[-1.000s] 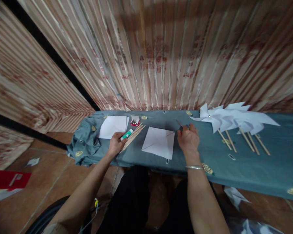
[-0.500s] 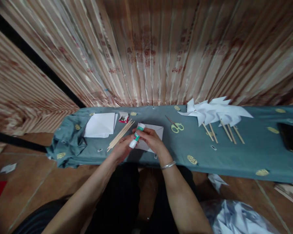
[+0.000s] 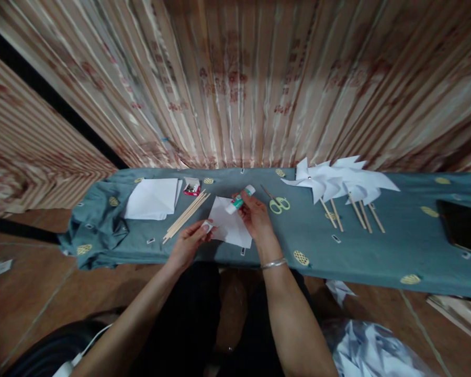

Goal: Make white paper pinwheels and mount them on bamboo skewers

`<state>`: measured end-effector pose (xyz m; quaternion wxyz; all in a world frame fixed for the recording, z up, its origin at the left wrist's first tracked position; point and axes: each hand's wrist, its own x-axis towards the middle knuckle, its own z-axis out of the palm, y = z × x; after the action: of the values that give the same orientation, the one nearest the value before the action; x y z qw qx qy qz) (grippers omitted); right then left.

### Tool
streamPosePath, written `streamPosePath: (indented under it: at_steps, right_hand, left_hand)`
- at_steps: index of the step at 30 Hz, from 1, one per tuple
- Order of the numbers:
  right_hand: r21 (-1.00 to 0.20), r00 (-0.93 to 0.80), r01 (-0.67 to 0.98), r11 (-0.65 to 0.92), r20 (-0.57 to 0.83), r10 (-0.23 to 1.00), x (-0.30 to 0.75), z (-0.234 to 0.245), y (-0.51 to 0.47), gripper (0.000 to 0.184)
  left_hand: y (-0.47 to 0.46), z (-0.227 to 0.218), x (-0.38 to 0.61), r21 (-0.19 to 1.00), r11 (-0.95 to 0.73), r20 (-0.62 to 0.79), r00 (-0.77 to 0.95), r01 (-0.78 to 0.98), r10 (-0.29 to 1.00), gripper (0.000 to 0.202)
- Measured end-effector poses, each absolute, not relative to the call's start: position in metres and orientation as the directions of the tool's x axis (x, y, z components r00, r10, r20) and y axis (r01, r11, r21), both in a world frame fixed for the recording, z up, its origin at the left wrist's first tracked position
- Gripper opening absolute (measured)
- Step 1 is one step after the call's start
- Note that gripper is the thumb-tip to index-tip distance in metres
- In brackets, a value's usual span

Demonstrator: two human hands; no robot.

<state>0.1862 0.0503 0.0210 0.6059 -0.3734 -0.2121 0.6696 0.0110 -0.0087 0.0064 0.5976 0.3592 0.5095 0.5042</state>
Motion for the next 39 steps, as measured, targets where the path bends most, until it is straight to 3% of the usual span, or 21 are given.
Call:
streamPosePath:
  at_steps: [3,6,13,18,21,23,25,28,32,39]
  right_hand:
    - [-0.694,0.050,-0.699,-0.172,-0.287,0.957,0.197,0.021,0.053,0.023]
    - [-0.689,0.053,-0.700,-0.190,-0.315,0.948,0.202,0.020,0.051,0.025]
    - [-0.821,0.113,-0.539,-0.188,-0.292,0.950,0.208,0.015,0.047,0.027]
    - [-0.893,0.124,-0.410,-0.187,-0.258,0.958,0.213,0.008,0.047,0.033]
    - [-0.923,0.138,-0.344,-0.172,-0.231,0.963,0.214,0.004,0.046,0.035]
    - [-0.933,0.145,-0.324,-0.160,-0.216,0.966,0.214,0.002,0.046,0.035]
    - [-0.941,0.158,-0.305,-0.146,-0.202,0.967,0.212,0.000,0.046,0.036]
    - [-0.962,0.186,-0.250,-0.107,-0.156,0.970,0.206,-0.002,0.045,0.036]
    - [-0.992,0.176,-0.121,-0.034,-0.056,0.983,0.198,-0.004,0.044,0.033]
    - [-0.996,0.134,0.081,0.027,0.038,0.990,0.191,-0.010,0.042,0.027]
  left_hand:
    - [0.002,-0.003,-0.014,0.992,0.000,0.024,-0.192,0.128,0.981,0.038]
    - [0.021,-0.004,-0.044,0.869,-0.125,0.243,-0.193,0.479,0.951,0.033]
    - [0.060,-0.012,-0.082,0.490,-0.108,0.238,-0.013,0.865,0.971,0.040]
    - [0.058,-0.016,-0.080,0.335,-0.171,0.317,0.061,0.927,0.947,0.045]
    - [0.049,-0.016,-0.062,0.334,-0.265,0.451,0.093,0.905,0.888,0.047]
    - [0.039,-0.018,-0.040,0.367,-0.414,0.505,0.195,0.833,0.841,0.043]
    - [0.027,-0.022,-0.013,0.373,-0.551,0.473,0.359,0.746,0.805,0.039]
    - [0.011,-0.027,0.022,0.345,-0.602,0.322,0.511,0.720,0.797,0.040]
    - [0.003,-0.028,0.039,0.331,-0.523,0.236,0.468,0.786,0.852,0.045]
    - [0.004,-0.030,0.035,0.346,-0.520,0.214,0.474,0.781,0.854,0.044]
